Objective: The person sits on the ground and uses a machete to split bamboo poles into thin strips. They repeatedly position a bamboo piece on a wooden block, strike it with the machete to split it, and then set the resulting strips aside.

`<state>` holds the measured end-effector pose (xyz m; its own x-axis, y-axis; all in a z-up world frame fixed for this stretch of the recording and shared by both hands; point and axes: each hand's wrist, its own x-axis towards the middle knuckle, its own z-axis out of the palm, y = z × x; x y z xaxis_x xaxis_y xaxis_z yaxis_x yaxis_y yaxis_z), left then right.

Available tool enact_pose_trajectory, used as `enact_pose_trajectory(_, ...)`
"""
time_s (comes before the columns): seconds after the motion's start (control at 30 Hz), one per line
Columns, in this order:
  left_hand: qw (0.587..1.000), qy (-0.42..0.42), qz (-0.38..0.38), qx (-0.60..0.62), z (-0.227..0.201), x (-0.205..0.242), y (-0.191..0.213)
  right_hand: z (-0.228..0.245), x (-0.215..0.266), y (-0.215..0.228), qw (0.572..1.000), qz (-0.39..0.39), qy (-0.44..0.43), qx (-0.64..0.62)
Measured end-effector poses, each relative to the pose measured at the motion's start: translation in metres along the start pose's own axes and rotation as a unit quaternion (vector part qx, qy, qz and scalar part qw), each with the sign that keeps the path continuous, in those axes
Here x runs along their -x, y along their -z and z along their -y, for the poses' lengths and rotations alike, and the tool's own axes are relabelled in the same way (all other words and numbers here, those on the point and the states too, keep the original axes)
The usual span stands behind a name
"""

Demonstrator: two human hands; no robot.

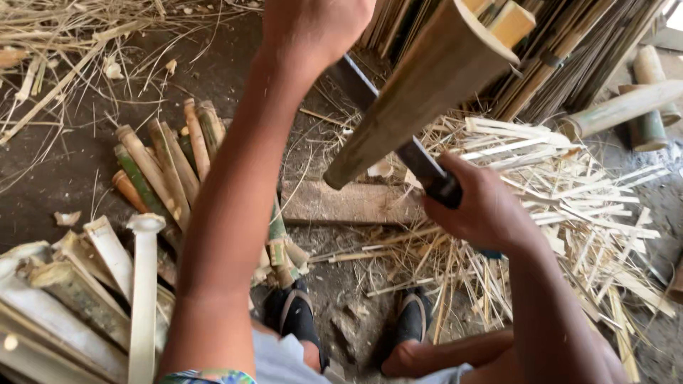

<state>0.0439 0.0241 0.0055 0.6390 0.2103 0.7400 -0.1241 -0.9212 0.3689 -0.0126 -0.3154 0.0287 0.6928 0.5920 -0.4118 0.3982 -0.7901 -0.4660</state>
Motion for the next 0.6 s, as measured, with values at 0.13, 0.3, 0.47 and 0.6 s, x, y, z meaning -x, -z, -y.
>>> enact_pose_trajectory(0.13, 0.929, 0.277, 0.247, -0.008, 0.034, 0.123, -0.065, -0.021, -0.060, -0.097, 0.998, 0.049, 0.029, -0.040)
enact_pose_trajectory(0.3, 0.887, 0.315, 0.334, -0.048, 0.076, 0.177, -0.124, -0.057, -0.094, -0.144, 0.996, 0.067, 0.020, -0.051)
enact_pose_trajectory(0.47, 0.951, 0.200, 0.237, -0.006, 0.055, 0.142, -0.090, -0.054, -0.065, -0.126, 0.994, 0.008, 0.098, -0.037)
enact_pose_trajectory(0.6, 0.939, 0.257, 0.228, -0.008, 0.043, 0.116, -0.089, -0.065, -0.064, -0.122, 0.992, 0.039, 0.026, -0.114)
